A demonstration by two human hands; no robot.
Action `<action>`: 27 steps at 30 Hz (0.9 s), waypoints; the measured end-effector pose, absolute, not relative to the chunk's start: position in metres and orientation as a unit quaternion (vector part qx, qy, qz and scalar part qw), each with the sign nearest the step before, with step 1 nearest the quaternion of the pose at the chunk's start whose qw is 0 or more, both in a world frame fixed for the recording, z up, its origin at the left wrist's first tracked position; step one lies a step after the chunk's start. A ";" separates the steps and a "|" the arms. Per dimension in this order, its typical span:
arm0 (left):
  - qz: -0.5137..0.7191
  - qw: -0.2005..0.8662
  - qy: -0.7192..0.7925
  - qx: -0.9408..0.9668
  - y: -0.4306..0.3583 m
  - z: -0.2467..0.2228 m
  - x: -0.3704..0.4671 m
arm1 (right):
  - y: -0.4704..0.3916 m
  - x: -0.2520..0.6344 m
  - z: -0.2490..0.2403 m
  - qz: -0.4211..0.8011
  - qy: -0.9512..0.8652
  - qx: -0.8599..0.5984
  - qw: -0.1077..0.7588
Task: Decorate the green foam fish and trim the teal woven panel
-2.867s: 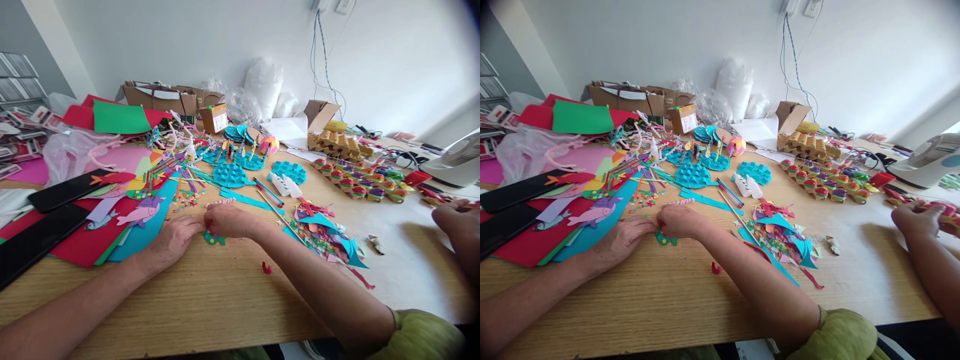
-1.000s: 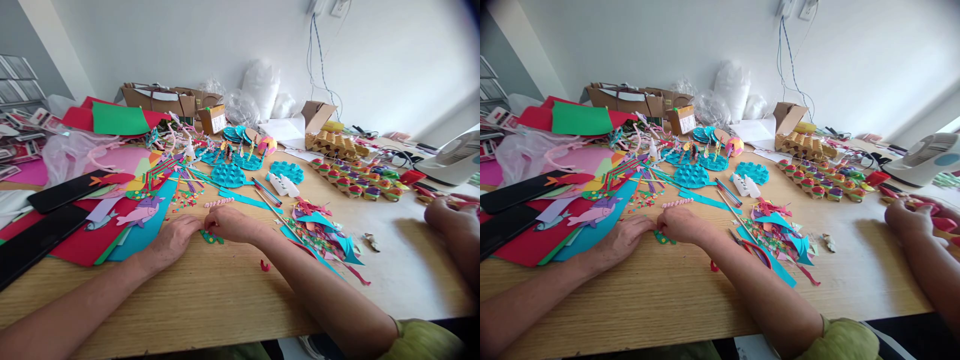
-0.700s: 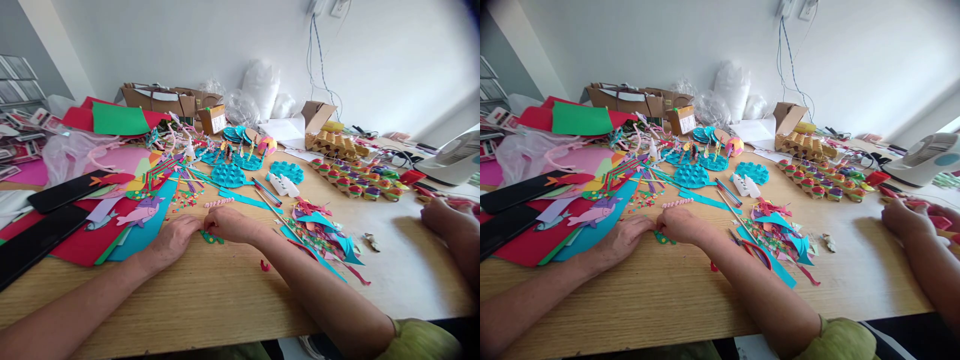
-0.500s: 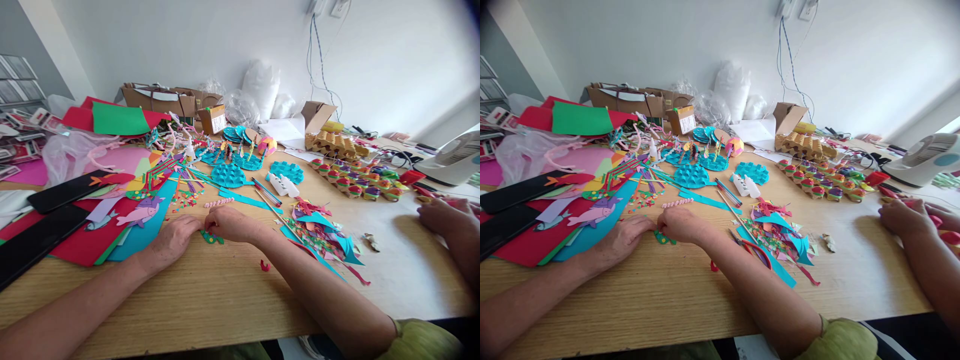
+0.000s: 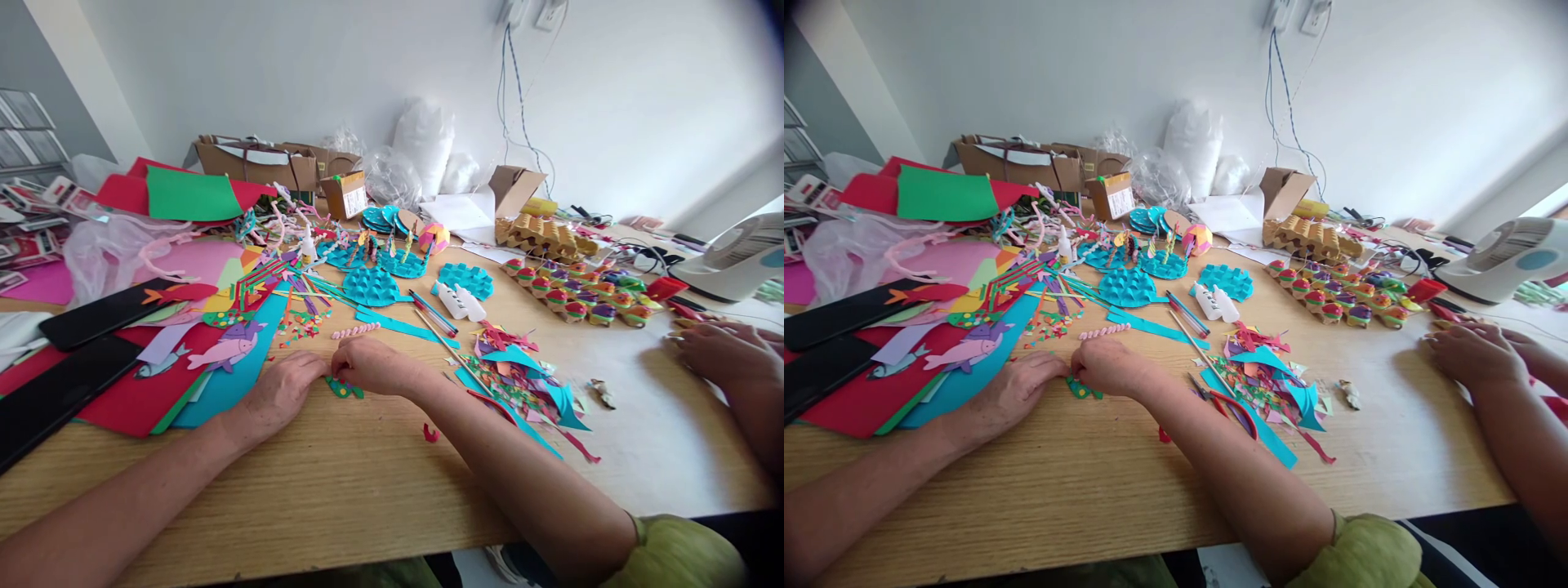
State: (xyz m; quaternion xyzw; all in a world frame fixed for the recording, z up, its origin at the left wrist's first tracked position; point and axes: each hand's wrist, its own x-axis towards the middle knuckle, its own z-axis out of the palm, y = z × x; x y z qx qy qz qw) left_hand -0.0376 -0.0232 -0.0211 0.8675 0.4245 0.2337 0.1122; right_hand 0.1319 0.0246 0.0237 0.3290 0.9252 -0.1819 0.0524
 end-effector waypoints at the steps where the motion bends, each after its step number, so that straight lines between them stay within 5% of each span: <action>1: 0.233 0.112 0.425 0.867 -0.023 -0.021 -0.038 | 0.025 0.132 0.024 -0.181 0.925 0.329 0.053; 27: 0.233 0.109 0.422 0.869 -0.021 -0.025 -0.039 | 0.023 0.134 0.032 -0.158 0.927 0.337 0.042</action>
